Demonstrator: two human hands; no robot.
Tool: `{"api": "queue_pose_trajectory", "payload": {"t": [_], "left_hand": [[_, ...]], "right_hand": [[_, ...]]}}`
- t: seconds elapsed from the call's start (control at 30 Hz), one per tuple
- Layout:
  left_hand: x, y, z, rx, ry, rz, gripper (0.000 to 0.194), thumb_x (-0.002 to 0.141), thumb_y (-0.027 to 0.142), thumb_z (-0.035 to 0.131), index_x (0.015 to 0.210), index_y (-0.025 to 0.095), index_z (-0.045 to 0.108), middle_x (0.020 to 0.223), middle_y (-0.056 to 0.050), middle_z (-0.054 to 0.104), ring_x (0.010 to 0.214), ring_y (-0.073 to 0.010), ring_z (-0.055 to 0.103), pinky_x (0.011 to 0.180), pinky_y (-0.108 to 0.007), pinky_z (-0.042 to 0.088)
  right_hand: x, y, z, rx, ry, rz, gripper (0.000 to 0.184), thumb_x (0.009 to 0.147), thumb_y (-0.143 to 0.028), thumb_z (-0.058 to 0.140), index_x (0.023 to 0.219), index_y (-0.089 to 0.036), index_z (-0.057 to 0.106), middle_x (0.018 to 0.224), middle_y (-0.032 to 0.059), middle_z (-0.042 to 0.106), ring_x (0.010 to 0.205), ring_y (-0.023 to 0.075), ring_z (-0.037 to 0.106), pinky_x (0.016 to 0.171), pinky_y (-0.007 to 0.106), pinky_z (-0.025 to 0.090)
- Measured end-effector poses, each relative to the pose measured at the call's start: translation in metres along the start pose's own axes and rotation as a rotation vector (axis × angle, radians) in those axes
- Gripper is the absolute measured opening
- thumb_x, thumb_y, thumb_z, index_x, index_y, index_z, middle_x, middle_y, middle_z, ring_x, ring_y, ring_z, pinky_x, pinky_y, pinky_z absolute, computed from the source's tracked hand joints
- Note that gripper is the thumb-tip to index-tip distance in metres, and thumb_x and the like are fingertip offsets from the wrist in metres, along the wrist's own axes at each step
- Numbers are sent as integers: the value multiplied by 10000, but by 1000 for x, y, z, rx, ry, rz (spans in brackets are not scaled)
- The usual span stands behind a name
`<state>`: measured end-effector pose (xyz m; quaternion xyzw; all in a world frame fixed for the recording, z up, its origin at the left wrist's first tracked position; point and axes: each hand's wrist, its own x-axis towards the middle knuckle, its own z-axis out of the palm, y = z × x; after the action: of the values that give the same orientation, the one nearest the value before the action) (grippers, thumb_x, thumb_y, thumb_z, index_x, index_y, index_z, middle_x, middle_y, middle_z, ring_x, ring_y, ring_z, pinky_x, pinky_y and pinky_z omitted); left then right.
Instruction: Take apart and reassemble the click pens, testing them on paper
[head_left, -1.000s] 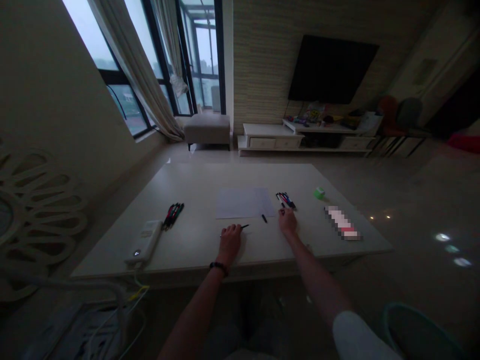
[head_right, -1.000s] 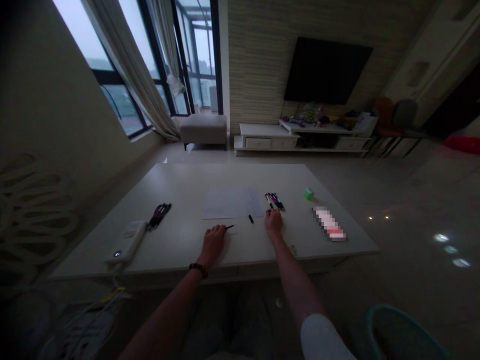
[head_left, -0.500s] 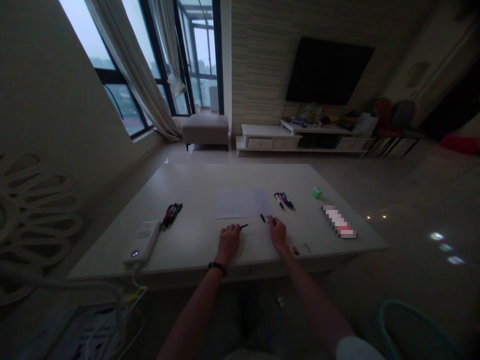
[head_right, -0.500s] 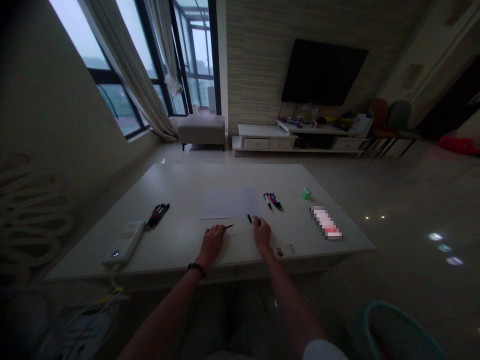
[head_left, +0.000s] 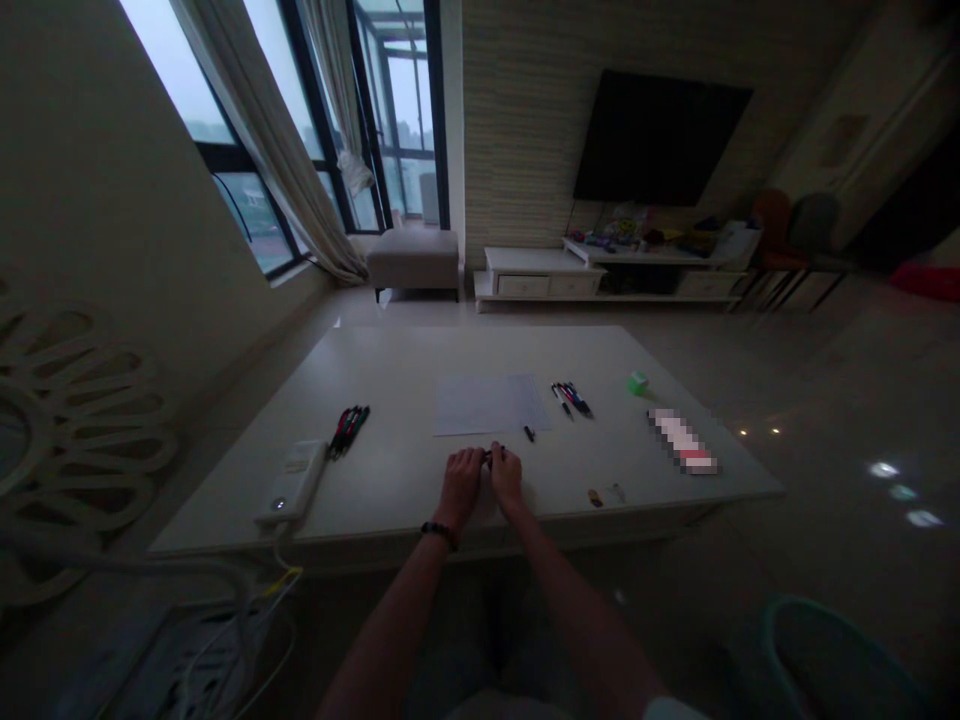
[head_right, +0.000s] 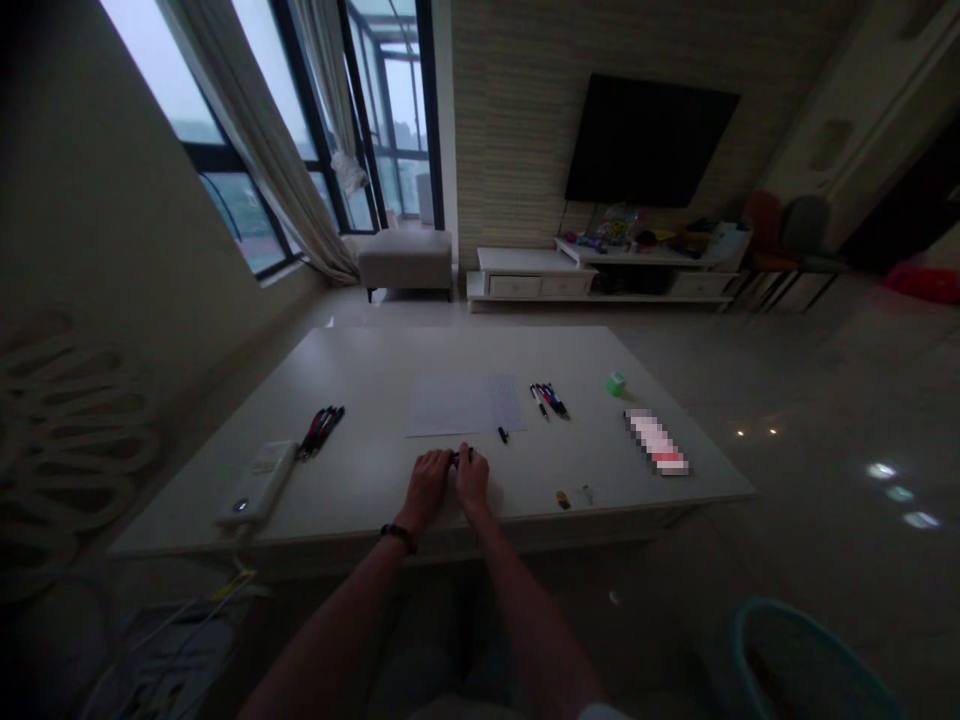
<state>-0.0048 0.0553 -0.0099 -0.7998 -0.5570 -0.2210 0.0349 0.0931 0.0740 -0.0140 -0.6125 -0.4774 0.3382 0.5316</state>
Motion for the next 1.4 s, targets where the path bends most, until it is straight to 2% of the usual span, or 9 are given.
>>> {"api": "queue_pose_trajectory", "payload": {"t": [0.17, 0.33, 0.5, 0.63, 0.77, 0.93, 1.03, 1.17, 1.4], "left_hand": [[0, -1, 0, 66, -8, -8, 196, 873, 203, 414, 1050, 210, 497, 938, -49, 577, 881, -193, 504, 771, -325, 362], [-2, -1, 6, -8, -53, -70, 150, 867, 138, 388, 949, 173, 509, 899, -48, 579, 844, -167, 519, 759, -295, 388], [-1, -1, 7, -110, -110, -100, 154, 877, 130, 361, 913, 180, 502, 874, -34, 584, 817, -137, 539, 716, -249, 404], [0, 1, 3, -139, -53, -69, 161, 900, 169, 339, 928, 184, 497, 868, -36, 578, 819, -137, 538, 713, -248, 411], [-2, 2, 0, -118, 16, -18, 184, 912, 215, 327, 959, 183, 503, 866, -42, 566, 821, -145, 522, 752, -272, 420], [-4, 0, -5, -78, 56, 106, 327, 871, 118, 361, 1189, 169, 419, 971, -68, 562, 903, -163, 504, 838, -311, 415], [0, 2, -12, -21, 18, 136, 292, 864, 113, 368, 1140, 159, 451, 966, -71, 566, 888, -169, 509, 844, -326, 413], [8, 13, -28, 41, -74, 45, 191, 840, 76, 364, 933, 152, 513, 882, -66, 581, 854, -170, 534, 771, -293, 426], [27, 33, -58, -12, -203, -206, 186, 814, 105, 378, 857, 159, 551, 777, -66, 630, 742, -157, 592, 635, -260, 390]], "right_hand": [[0, 2, 5, -105, 21, 11, 527, 835, -535, 308, 531, -173, 541, 568, 109, 634, 508, 169, 542, 501, 249, 353], [4, 2, 10, -175, 11, -29, 482, 852, -467, 307, 538, -177, 529, 617, 138, 645, 567, 180, 561, 532, 256, 364], [11, 4, 2, -165, -109, -43, 453, 827, -476, 351, 513, -185, 496, 557, 85, 610, 527, 152, 519, 507, 240, 338], [12, 4, -8, -91, -168, -107, 477, 813, -533, 360, 528, -178, 504, 506, 28, 560, 492, 130, 472, 493, 229, 319], [5, 0, -11, -26, -88, -62, 531, 797, -595, 355, 510, -174, 501, 479, 14, 536, 459, 119, 448, 484, 224, 318], [-1, -9, -7, -50, -7, -7, 564, 816, -595, 314, 469, -184, 486, 460, 39, 541, 429, 129, 453, 475, 238, 309], [0, -16, -6, -97, 53, -8, 547, 836, -554, 295, 478, -190, 490, 511, 81, 586, 460, 152, 493, 480, 252, 310], [2, -27, -9, -115, 55, -41, 497, 838, -494, 322, 478, -193, 487, 548, 112, 618, 505, 167, 524, 491, 255, 321], [12, -42, -20, -51, -66, -55, 382, 789, -354, 375, 457, -191, 470, 481, 56, 576, 482, 142, 491, 471, 235, 308]]}}
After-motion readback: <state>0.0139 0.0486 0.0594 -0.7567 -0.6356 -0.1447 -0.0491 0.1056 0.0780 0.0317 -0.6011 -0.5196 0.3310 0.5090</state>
